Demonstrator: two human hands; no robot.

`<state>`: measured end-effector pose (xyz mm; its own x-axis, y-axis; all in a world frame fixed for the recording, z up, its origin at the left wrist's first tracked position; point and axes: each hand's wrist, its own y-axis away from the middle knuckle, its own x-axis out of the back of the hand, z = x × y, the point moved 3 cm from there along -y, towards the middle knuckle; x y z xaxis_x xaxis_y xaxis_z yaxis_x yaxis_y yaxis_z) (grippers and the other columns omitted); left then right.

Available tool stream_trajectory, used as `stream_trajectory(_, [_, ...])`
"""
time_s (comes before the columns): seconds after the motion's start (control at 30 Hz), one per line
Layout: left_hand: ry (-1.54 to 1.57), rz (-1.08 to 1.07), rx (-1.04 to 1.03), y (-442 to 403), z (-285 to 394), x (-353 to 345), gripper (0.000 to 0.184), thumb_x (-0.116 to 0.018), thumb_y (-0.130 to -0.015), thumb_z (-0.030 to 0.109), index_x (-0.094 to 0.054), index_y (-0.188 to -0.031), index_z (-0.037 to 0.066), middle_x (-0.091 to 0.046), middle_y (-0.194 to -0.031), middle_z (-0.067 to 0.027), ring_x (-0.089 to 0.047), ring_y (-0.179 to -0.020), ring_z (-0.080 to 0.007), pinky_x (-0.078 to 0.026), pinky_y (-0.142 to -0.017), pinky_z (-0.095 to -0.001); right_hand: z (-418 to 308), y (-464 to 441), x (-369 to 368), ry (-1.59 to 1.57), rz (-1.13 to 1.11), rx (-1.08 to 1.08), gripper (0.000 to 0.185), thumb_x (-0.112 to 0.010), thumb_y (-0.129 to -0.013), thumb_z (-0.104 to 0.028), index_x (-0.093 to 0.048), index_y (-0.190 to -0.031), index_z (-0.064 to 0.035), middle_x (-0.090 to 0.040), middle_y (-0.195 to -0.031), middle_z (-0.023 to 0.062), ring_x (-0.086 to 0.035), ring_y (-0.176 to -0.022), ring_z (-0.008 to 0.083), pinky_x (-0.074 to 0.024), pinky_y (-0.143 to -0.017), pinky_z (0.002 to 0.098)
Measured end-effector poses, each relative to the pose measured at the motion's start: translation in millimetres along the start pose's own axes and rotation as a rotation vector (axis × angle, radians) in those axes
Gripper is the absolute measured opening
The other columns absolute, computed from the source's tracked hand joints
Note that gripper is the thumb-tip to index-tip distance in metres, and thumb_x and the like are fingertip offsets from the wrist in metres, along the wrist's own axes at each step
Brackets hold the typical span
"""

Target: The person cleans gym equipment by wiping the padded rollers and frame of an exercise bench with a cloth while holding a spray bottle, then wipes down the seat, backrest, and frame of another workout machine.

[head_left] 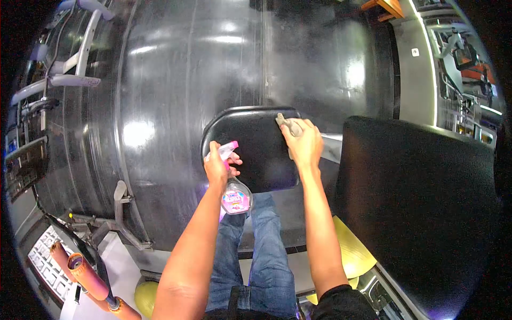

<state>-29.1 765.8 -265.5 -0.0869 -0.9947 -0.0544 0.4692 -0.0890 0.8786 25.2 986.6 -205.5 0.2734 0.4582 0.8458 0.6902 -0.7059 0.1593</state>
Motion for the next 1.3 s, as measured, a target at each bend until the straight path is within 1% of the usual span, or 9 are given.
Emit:
stream_trajectory(0.03, [0.034, 0.003, -0.011, 2, 2, 1, 0.055, -0.039, -0.087, 0.044, -0.066, -0.092, -0.004, -0.064, -0.067, -0.0125, -0.063, -0.054, -0.0234, -0.049, -0.039, -0.0348, -6, -1, -5, 0.069, 0.072, 0.082, 0.025, -0.073, -0.075, -0.029, -0.073, -0.095, -0.0129, -0.068, -0.098, 0.0081, -0.062, -0.092, 0.0318, -0.0503, -0.081, 0.0416])
stream_trajectory(0.43, [0.067, 0.039, -0.014, 2, -1, 2, 0.057, -0.039, -0.090, 0.048, -0.062, -0.097, -0.004, -0.064, -0.066, -0.0117, -0.064, -0.055, -0.0228, -0.048, -0.038, -0.0332, -46, 4, -32, 0.017, -0.051, 0.286, 0.023, -0.074, -0.074, -0.026, -0.073, -0.095, -0.0166, -0.066, -0.097, 0.0029, -0.061, -0.091, 0.0279, -0.0531, -0.077, 0.0398])
stream_trajectory(0.6, [0.091, 0.029, 0.049, -4, -6, 6, 0.055, -0.039, -0.091, 0.047, -0.061, -0.094, -0.003, -0.061, -0.062, -0.0116, -0.063, -0.053, -0.0237, -0.047, -0.037, -0.0341, -3, -4, -1, 0.096, 0.149, 0.132, 0.022, -0.074, -0.074, -0.027, -0.073, -0.093, -0.0172, -0.066, -0.097, 0.0039, -0.061, -0.089, 0.0287, -0.0514, -0.079, 0.0398])
stream_trajectory(0.67, [0.105, 0.066, 0.030, 0, -5, 4, 0.053, -0.040, -0.091, 0.046, -0.061, -0.091, -0.003, -0.061, -0.061, -0.0115, -0.063, -0.053, -0.0241, -0.047, -0.036, -0.0347, 6, -9, 5, 0.045, 0.074, -0.019, 0.024, -0.073, -0.074, -0.028, -0.073, -0.094, -0.0140, -0.066, -0.096, 0.0061, -0.060, -0.090, 0.0296, -0.0496, -0.080, 0.0403])
stream_trajectory(0.77, [0.091, 0.103, -0.010, 2, -4, 4, 0.053, -0.039, -0.091, 0.045, -0.060, -0.090, -0.003, -0.061, -0.062, -0.0120, -0.063, -0.051, -0.0236, -0.047, -0.036, -0.0347, -6, -13, -7, 0.049, 0.153, 0.028, 0.024, -0.072, -0.076, -0.028, -0.073, -0.095, -0.0121, -0.066, -0.096, 0.0078, -0.060, -0.091, 0.0304, -0.0495, -0.081, 0.0409])
stream_trajectory(0.87, [0.081, 0.057, 0.039, -1, -6, 5, 0.054, -0.036, -0.092, 0.045, -0.060, -0.090, -0.003, -0.063, -0.063, -0.0129, -0.062, -0.051, -0.0226, -0.047, -0.036, -0.0343, -31, -22, -26, 0.009, 0.066, 0.144, 0.023, -0.071, -0.077, -0.027, -0.072, -0.095, -0.0124, -0.065, -0.098, 0.0064, -0.059, -0.095, 0.0297, -0.0503, -0.082, 0.0413])
stream_trajectory(0.9, [0.032, 0.056, 0.038, -6, -11, 8, 0.059, -0.036, -0.090, 0.057, -0.058, -0.090, 0.002, -0.061, -0.065, -0.0104, -0.060, -0.051, -0.0231, -0.048, -0.039, -0.0367, -42, -24, -33, 0.029, 0.019, 0.178, 0.023, -0.071, -0.077, -0.027, -0.072, -0.095, -0.0123, -0.064, -0.099, 0.0061, -0.059, -0.096, 0.0296, -0.0509, -0.082, 0.0417])
stream_trajectory(1.07, [0.022, 0.080, 0.026, -4, -10, 9, 0.059, -0.035, -0.091, 0.056, -0.058, -0.092, 0.002, -0.061, -0.066, -0.0107, -0.061, -0.052, -0.0235, -0.049, -0.040, -0.0367, -81, -40, -56, 0.110, -0.203, 0.223, 0.025, -0.070, -0.076, -0.028, -0.073, -0.096, -0.0131, -0.066, -0.100, 0.0082, -0.062, -0.096, 0.0286, -0.0517, -0.083, 0.0408])
stream_trajectory(1.3, [0.051, 0.067, 0.034, 2, -5, 8, 0.054, -0.035, -0.091, 0.043, -0.062, -0.088, -0.004, -0.064, -0.065, -0.0148, -0.062, -0.051, -0.0244, -0.048, -0.037, -0.0341, -22, -76, -14, 0.190, -0.247, -0.118, 0.043, -0.074, -0.068, -0.040, -0.073, -0.099, -0.0100, -0.070, -0.093, 0.0141, -0.068, -0.091, 0.0322, -0.0532, -0.082, 0.0438])
